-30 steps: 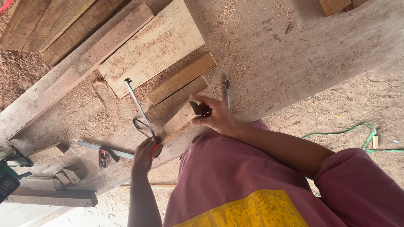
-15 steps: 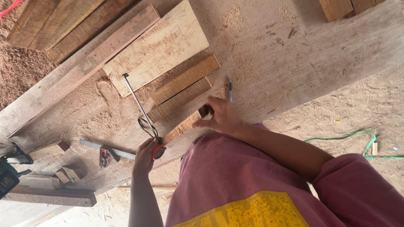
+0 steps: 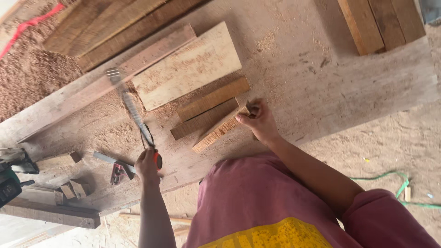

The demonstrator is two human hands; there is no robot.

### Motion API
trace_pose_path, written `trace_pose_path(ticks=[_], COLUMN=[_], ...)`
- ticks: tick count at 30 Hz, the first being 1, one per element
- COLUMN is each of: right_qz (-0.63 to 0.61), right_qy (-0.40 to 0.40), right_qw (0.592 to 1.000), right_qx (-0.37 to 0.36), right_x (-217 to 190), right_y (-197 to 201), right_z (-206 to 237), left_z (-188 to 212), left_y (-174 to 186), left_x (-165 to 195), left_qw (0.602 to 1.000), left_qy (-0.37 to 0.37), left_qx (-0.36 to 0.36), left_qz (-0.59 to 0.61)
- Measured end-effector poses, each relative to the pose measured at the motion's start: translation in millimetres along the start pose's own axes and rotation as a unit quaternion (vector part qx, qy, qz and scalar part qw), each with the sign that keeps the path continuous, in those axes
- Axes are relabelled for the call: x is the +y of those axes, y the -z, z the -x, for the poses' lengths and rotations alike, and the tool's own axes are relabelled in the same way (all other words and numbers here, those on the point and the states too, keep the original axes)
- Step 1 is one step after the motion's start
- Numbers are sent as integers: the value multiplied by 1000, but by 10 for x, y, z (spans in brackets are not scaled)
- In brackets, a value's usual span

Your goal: The person uses a cordless circular saw to cut a wooden plank on a workbench. They then measure and mark smaller wooden pieces with a tape measure, pencil, and square before cutting them with the saw. The cut pieces are stacked on the workbench.

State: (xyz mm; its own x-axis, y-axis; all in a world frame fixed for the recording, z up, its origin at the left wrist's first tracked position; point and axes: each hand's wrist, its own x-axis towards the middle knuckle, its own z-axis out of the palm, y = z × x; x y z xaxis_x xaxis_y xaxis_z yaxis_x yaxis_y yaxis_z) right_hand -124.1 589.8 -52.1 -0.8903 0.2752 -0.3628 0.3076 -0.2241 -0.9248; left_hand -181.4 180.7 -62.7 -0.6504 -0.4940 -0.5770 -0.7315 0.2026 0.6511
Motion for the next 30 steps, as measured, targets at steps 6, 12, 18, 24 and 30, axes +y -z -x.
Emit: trace_pose_path(ticks=[6,12,18,24,30], right_qz=[275,261,133,154,127], right_qy=[68,50,-22,-119,-126], right_qw=[958,964,990,980,983], right_qx=[43,22,-40,-38,-43], right_x=[-223,-265,-312,-275,-202], right_y=[-95,-129,-27,55,85], right_z=[55,91,69,75,40], left_z=[68,194,322,428,434], left_y=[-340,-1053,-1519,-1660,-1710], left_x=[209,604,1024,1229,1315], left_qw=[991,890,857,834,846], left_qy=[-61,-244,-268,-262,-264], left_qx=[-84,-127,-167,-144,-138], left_qz=[-84,-365,-407,-464,-442])
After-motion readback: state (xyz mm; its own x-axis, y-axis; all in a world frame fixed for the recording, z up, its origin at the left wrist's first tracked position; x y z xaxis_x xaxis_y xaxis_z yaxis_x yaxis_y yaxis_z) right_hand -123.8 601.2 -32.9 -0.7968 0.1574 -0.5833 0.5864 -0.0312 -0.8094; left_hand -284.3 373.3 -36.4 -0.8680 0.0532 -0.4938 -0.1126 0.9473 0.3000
